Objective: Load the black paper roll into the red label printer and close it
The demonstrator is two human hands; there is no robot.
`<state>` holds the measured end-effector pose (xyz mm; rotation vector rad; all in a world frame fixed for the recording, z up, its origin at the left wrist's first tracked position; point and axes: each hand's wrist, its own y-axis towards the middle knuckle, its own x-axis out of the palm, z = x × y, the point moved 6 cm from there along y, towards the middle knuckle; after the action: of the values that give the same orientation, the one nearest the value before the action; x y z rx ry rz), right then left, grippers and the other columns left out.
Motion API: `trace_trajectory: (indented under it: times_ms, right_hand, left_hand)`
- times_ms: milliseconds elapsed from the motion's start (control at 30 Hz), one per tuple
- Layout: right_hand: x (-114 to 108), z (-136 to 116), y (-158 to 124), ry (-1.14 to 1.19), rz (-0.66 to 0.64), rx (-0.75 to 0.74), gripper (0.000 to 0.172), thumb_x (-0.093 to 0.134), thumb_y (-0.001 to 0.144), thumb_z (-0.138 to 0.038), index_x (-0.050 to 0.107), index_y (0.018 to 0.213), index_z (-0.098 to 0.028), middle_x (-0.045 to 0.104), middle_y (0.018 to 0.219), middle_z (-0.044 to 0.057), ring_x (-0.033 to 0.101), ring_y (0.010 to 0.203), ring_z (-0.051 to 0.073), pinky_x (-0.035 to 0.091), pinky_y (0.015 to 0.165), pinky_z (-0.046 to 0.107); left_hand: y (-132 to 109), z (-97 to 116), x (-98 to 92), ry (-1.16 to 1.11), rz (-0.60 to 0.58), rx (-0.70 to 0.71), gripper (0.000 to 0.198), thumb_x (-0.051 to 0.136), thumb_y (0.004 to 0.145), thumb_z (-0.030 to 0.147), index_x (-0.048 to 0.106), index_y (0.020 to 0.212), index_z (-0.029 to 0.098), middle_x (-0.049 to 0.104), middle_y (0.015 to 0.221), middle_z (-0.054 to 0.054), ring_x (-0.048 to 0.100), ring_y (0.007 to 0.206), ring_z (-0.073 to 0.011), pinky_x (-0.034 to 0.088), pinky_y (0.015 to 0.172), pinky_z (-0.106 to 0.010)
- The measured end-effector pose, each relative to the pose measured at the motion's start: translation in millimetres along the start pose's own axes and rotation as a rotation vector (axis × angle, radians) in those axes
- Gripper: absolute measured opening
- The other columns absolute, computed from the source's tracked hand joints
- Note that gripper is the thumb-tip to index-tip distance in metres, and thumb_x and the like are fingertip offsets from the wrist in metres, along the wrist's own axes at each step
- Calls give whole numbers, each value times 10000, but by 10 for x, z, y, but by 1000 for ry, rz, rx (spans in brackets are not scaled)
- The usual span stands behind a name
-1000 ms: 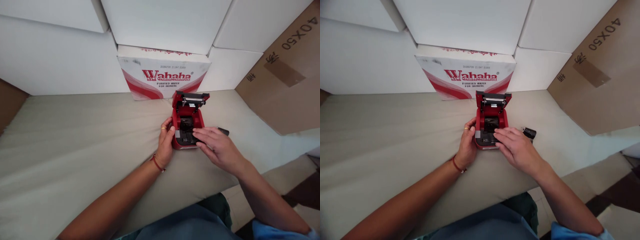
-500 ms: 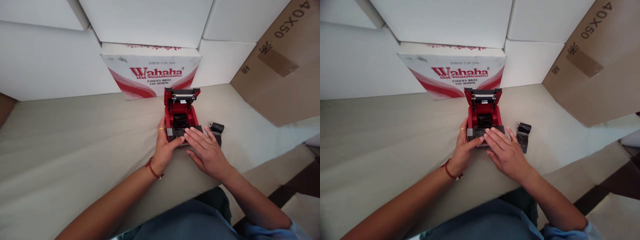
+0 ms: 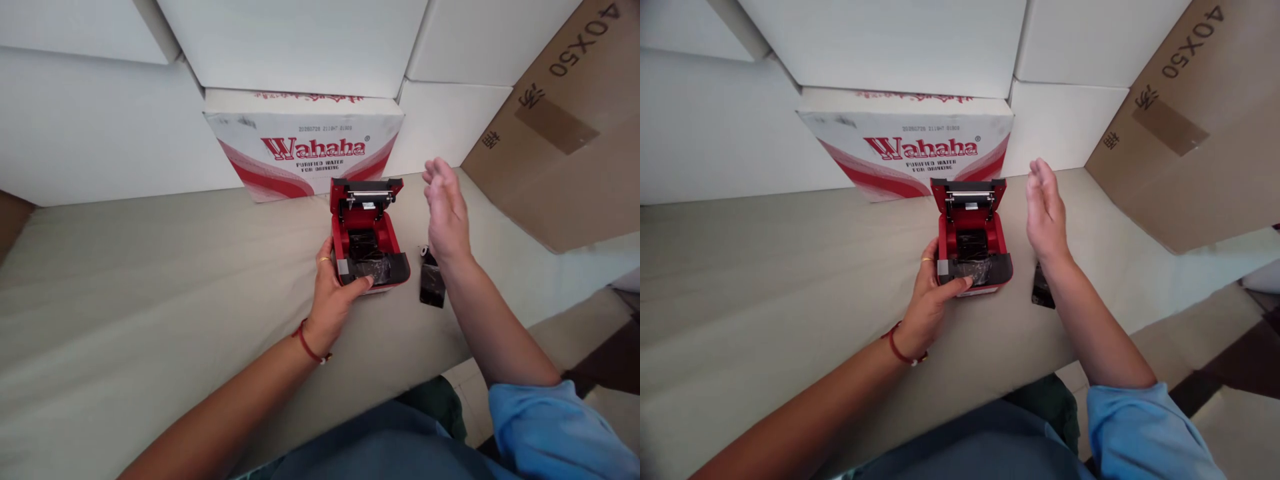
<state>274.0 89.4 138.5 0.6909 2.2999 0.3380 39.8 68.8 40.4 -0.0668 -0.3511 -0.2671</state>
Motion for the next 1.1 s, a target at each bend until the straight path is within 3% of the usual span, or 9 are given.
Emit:
trace_trajectory:
  times_ms: [67, 167, 333, 467, 633, 833, 1000, 1100]
  right_hand:
    - [175, 45, 182, 77, -102, 50, 716, 176, 1218, -603, 478, 1769, -260, 616, 1756, 125, 584, 1641, 249, 513, 1328, 513]
    - [291, 21, 183, 153, -193, 58, 830, 153, 1194, -710, 704, 1591, -235, 791, 1539, 121, 709, 1506, 270, 556, 1287, 507]
    - [102, -73, -213, 165, -91, -24, 793, 257, 1187, -726, 890, 1262, -254, 878, 1349, 99, 781, 1402, 291, 538, 1303, 546]
    - [17, -93, -552, 112, -107, -122, 765, 254, 1196, -697, 907, 1157, -299, 883, 1348, 82, 767, 1435, 286, 492, 1340, 603]
    - [73, -5, -805, -18, -210, -203, 723, 253, 1201, -632, 904, 1136, -326, 887, 1340, 82, 758, 1453, 297, 456, 1358, 674]
    - [81, 60, -890, 82, -175, -239, 583, 358, 1209, -519, 897, 1196, -298, 884, 1347, 93, 769, 1438, 295, 588, 1269, 623]
    - [85, 44, -916, 107, -127, -230, 521, 407, 1200, -502, 892, 1150, -318, 898, 1299, 83, 795, 1391, 319, 605, 1244, 645]
    - [86, 0, -900, 109, -101, -207, 569, 369, 1199, -561, 873, 1134, -305, 898, 1272, 103, 792, 1378, 324, 600, 1237, 628]
  left_hand:
    - [1, -4, -9, 8, -1, 11, 942, 929, 752, 251, 550, 1612, 307, 610, 1642, -76, 514, 1612, -384, 370, 1411, -583]
    - [6, -4, -13, 12, -1, 25, 935, 935, 752, 254, 554, 1604, 313, 604, 1654, -74, 507, 1624, -383, 368, 1414, -578]
    - [10, -31, -9, -11, 4, 9, 956, 943, 731, 245, 543, 1597, 307, 578, 1690, -78, 496, 1631, -385, 355, 1420, -574]
    - [4, -50, -15, -10, -6, 37, 908, 941, 769, 266, 558, 1590, 330, 580, 1691, -64, 503, 1629, -376, 363, 1417, -558]
    - [1, -73, -28, -1, 4, 19, 952, 954, 757, 273, 537, 1609, 345, 579, 1685, -58, 523, 1611, -378, 413, 1388, -547]
    - [-38, -70, -12, -47, 19, -36, 944, 956, 754, 306, 541, 1601, 344, 595, 1697, -56, 550, 1610, -377, 455, 1376, -554]
    - [9, -195, -101, -193, 58, -82, 660, 816, 926, 496, 591, 1526, 339, 678, 1602, -65, 621, 1538, -364, 522, 1296, -563]
    - [91, -225, -175, -202, 92, -5, 603, 816, 892, 451, 629, 1449, 318, 705, 1530, -65, 616, 1521, -348, 530, 1264, -521]
